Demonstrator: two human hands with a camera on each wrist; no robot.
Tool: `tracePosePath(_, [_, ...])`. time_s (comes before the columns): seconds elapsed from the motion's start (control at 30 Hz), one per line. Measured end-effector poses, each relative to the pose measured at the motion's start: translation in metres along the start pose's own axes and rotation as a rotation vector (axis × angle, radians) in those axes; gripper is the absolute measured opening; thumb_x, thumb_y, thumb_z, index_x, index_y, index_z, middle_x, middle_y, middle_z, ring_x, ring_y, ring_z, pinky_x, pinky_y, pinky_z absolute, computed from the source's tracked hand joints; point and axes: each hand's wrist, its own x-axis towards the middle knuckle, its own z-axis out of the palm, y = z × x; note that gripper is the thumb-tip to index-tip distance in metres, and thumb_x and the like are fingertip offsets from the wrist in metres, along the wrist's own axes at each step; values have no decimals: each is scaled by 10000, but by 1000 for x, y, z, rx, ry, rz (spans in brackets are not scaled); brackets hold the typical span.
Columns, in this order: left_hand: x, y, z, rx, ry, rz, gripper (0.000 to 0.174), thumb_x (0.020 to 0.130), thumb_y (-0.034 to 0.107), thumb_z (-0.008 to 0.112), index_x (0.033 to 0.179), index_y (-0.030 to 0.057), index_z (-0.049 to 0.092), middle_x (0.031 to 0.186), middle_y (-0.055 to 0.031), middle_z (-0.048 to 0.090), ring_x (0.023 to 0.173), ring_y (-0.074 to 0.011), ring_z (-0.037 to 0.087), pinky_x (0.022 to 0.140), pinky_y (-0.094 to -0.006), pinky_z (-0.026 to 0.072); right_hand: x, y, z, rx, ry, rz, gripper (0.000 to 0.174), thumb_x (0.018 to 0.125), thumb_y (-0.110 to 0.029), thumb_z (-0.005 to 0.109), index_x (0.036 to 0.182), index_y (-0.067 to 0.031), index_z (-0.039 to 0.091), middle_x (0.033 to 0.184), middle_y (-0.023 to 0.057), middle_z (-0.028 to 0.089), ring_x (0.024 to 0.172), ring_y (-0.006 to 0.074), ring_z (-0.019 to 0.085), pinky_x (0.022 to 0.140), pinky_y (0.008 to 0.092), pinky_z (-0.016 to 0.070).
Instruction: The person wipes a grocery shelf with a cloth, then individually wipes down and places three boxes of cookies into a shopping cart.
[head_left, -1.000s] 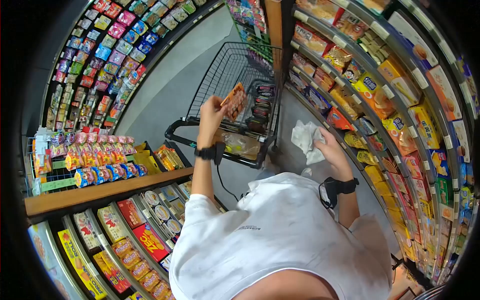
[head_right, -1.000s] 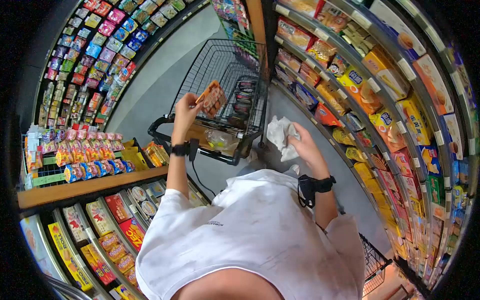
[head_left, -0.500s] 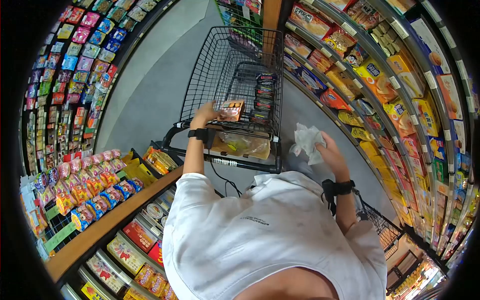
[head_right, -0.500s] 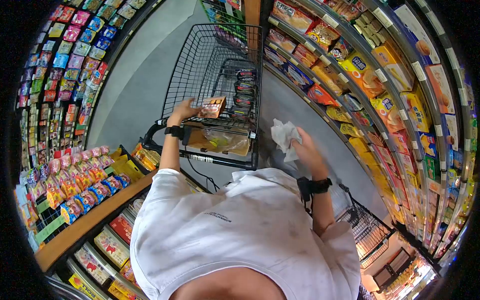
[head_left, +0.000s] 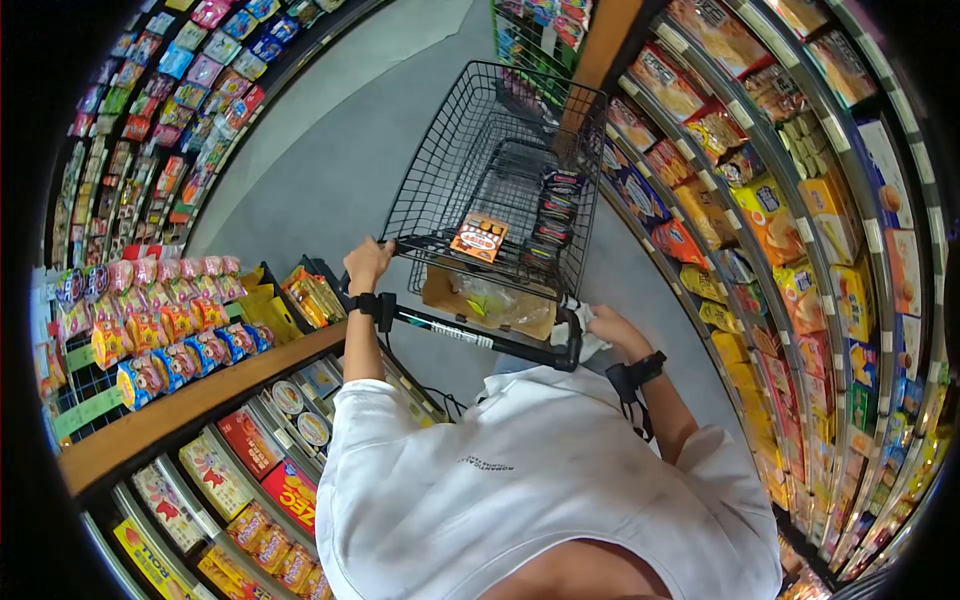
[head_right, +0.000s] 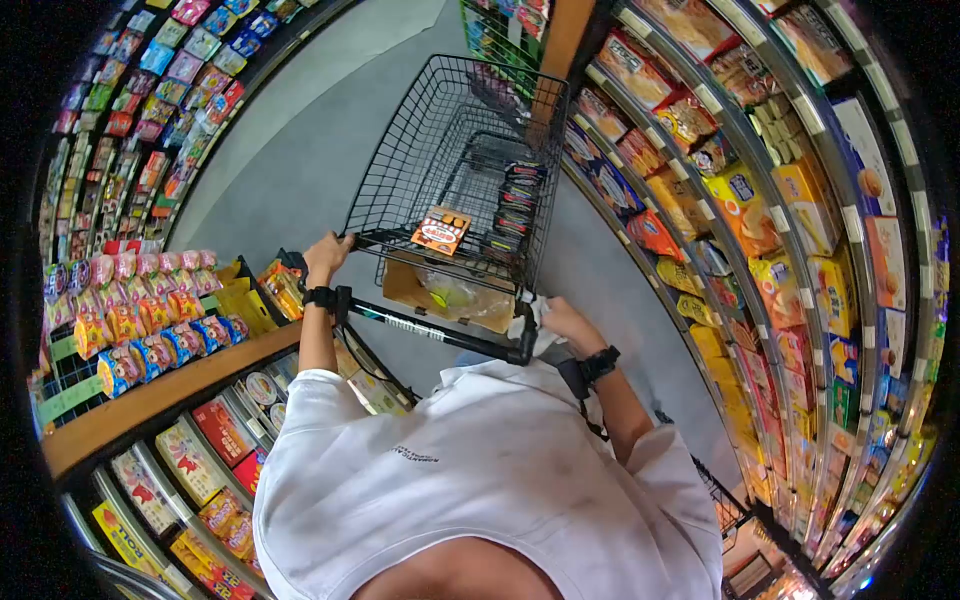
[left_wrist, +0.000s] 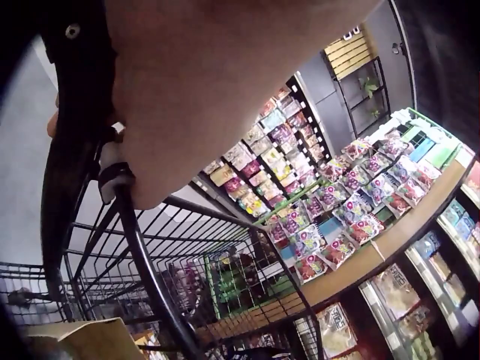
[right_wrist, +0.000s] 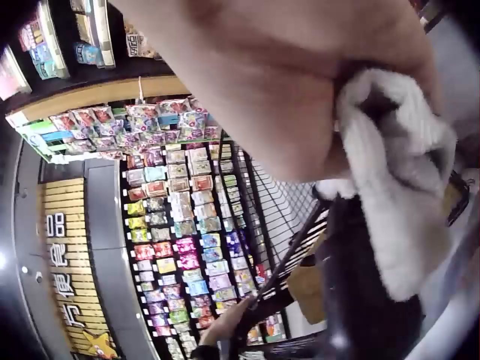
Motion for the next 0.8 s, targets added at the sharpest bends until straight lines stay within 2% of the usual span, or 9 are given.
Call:
tracePosePath(0.1, [-16, -15, -3, -59, -144, -43, 676, 899, 596, 562, 1197, -6, 647, 1143, -269, 702, 1142, -422, 651, 991, -473, 483, -3, 17, 1, 152, 48, -26, 314, 787, -29, 551, 1037, 47, 723, 861, 107, 718, 802, 249, 680, 727, 375, 523])
tracePosePath(0.17, [-29, -35, 10, -297, -242, 20, 666, 888, 530, 641, 1218, -47, 625, 1173, -297, 683, 1164, -419, 645, 1015, -464, 468, 6, 39, -4, 232, 53, -9, 258, 781, -63, 579, 950, 59, 731, 864, 75, 717, 770, 172, 688, 661, 329, 522])
tracePosePath(0.33, [-60, -53, 18, -673, -390, -59, 841, 894, 440, 697, 1452, -122, 416, 1385, -331, 553, 1334, -381, 522, 1073, -405, 422, -12, 29, -6, 387, 96, -28, 355, 760, -30, 561, 1078, 80, 675, 987, 143, 708, 904, 245, 680, 783, 371, 528])
tracePosePath(0.43, [-70, -48, 26, -752, -313, 5, 829, 900, 439, 697, 1461, -106, 424, 1369, -311, 572, 1316, -345, 539, 1085, -380, 412, -10, 25, -5, 402, 205, -93, 301, 793, -83, 516, 973, 68, 705, 900, 56, 701, 794, 138, 657, 699, 293, 509])
tracePosePath(0.5, [-76, -38, 12, -826, -334, -3, 822, 902, 440, 697, 1461, -101, 431, 1362, -293, 582, 1306, -328, 547, 1093, -372, 406, -6, 15, -8, 456, 341, -149, 324, 802, -90, 514, 1017, 67, 697, 922, 54, 694, 835, 131, 647, 732, 293, 508])
tracePosePath(0.57, [-86, -25, -11, -889, -364, -4, 815, 904, 441, 697, 1460, -95, 438, 1355, -276, 593, 1297, -310, 554, 1100, -363, 400, 15, 24, -17, 515, 243, -257, 359, 812, -83, 502, 1085, 74, 673, 957, 66, 688, 855, 139, 638, 751, 286, 504])
tracePosePath(0.63, [-91, -11, -27, -842, -331, -57, 801, 909, 438, 702, 1450, -96, 451, 1321, -238, 625, 1232, -278, 597, 1059, -351, 440, 11, -1, -18, 557, 464, -248, 388, 811, -65, 487, 1135, 72, 652, 985, 83, 691, 887, 158, 645, 794, 291, 507])
tracePosePath(0.7, [-90, 0, -33, -928, -309, -25, 722, 923, 393, 698, 1418, -91, 491, 1269, -242, 655, 1134, -294, 649, 984, -357, 491, 11, -4, -35, 515, 488, -306, 412, 852, -30, 500, 1234, 78, 613, 1109, 126, 696, 1006, 195, 659, 893, 314, 504])
tracePosePath(0.8, [-106, 38, -51, -504, -33, 339, 560, 943, 334, 674, 1330, -61, 583, 1220, -270, 666, 1049, -339, 684, 917, -401, 529, -14, -30, -60, 357, 746, -419, 446, 892, -20, 556, 1327, 80, 573, 1209, 134, 678, 1071, 179, 642, 928, 298, 486])
